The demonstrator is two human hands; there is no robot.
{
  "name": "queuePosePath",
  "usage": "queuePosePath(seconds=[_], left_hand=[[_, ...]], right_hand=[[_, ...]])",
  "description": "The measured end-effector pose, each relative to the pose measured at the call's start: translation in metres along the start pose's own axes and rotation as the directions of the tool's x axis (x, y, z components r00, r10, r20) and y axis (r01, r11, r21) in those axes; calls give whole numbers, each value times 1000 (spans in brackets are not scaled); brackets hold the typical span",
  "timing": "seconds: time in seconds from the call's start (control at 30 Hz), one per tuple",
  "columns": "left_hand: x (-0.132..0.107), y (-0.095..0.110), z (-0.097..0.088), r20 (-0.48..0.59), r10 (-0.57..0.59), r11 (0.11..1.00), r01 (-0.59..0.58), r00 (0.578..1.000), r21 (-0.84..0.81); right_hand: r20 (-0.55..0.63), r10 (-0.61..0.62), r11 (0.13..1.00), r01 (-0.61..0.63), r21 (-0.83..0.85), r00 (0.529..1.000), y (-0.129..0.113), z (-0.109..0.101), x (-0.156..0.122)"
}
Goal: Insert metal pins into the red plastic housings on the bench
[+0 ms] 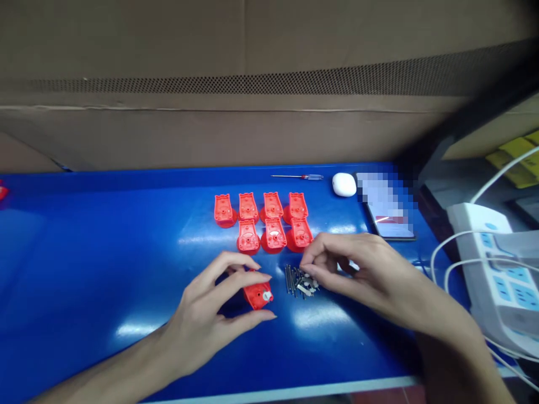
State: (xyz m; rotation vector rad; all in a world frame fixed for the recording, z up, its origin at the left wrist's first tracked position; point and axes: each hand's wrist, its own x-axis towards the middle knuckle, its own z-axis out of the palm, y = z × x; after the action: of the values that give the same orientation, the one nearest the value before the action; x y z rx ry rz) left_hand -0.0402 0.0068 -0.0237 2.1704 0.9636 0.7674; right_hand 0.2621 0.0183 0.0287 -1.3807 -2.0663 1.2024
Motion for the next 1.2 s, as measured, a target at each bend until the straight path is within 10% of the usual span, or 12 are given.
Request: queuePosePath(seconds=[0.27,1.2], left_hand=[[1,0,2,-38,-48,999,48,998,4],[6,4,3,-14,-76,987,74,997,-140]], right_hand=[[-37,15,973,-6,229,999,-1,5,-5],[-80,-16,977,33,209,997,0,15,6]])
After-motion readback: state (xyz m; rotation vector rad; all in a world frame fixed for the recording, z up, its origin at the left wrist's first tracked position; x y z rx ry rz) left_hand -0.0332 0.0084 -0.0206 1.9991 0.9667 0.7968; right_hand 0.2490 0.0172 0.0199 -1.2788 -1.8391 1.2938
